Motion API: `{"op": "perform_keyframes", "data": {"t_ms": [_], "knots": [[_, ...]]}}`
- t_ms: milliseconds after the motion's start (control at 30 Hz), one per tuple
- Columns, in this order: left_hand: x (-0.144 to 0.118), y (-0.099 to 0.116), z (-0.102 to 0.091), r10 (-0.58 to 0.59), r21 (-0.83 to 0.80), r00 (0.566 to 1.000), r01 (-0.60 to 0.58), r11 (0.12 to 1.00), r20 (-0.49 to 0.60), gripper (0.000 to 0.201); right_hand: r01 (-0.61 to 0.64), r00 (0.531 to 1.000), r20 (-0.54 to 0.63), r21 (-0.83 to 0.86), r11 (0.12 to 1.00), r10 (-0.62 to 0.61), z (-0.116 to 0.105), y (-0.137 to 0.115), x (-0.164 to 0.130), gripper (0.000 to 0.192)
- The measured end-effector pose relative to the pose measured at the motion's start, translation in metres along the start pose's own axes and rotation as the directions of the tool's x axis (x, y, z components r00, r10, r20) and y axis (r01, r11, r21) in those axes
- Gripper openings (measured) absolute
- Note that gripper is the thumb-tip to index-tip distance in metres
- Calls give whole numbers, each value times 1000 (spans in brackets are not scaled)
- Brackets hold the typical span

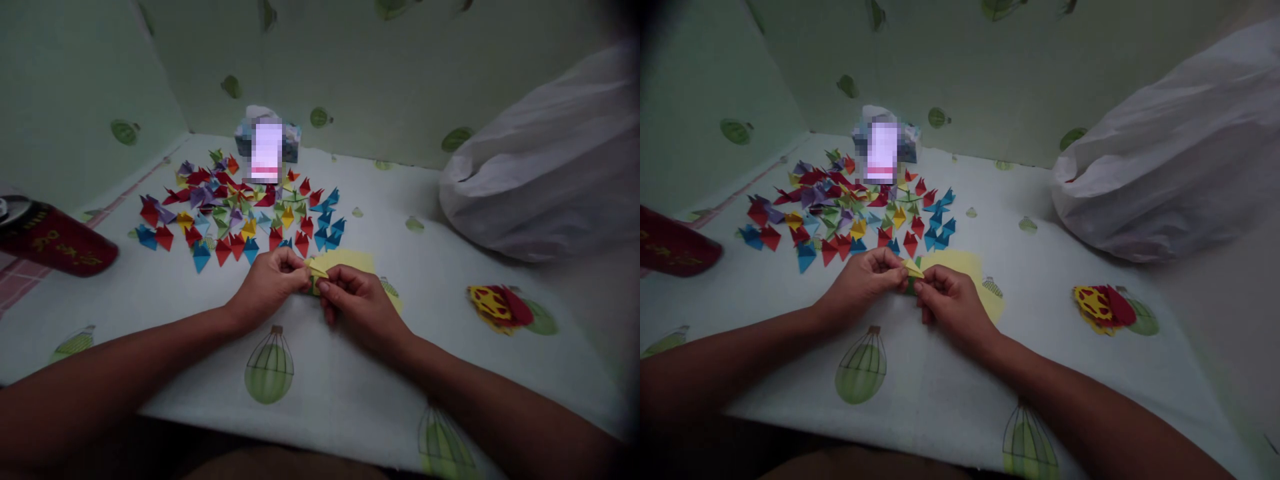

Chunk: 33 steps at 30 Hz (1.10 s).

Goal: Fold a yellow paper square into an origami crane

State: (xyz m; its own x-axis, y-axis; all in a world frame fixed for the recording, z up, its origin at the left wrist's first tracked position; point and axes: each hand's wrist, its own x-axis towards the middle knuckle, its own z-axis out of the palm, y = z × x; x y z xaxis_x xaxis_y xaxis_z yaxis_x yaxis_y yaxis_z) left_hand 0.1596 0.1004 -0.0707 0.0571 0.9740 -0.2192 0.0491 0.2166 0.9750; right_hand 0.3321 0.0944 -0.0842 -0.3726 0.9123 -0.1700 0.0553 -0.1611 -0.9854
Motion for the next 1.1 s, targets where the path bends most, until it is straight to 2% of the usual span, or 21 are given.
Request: {"op": "perform_keyframes", "data": {"t_ms": [433, 667, 867, 1100], "knots": [[-3, -3, 1, 40, 69, 998, -43, 997, 46, 12, -1, 1000, -9, 3, 1000, 1, -1, 1, 0, 27], [-3, -6, 1, 74, -62, 992, -68, 996, 102, 20, -91, 996, 24, 266, 960, 87, -3, 3, 1, 21], [-3, -5, 2, 58, -207, 992, -34, 978, 114, 33, -85, 996, 15, 286, 954, 84, -3, 5, 1, 21], [-4, -6, 2, 51, -226, 992, -24, 974, 116, 35, -128, 992, 38, 345, 930, 122, -2, 3, 1, 19]]}}
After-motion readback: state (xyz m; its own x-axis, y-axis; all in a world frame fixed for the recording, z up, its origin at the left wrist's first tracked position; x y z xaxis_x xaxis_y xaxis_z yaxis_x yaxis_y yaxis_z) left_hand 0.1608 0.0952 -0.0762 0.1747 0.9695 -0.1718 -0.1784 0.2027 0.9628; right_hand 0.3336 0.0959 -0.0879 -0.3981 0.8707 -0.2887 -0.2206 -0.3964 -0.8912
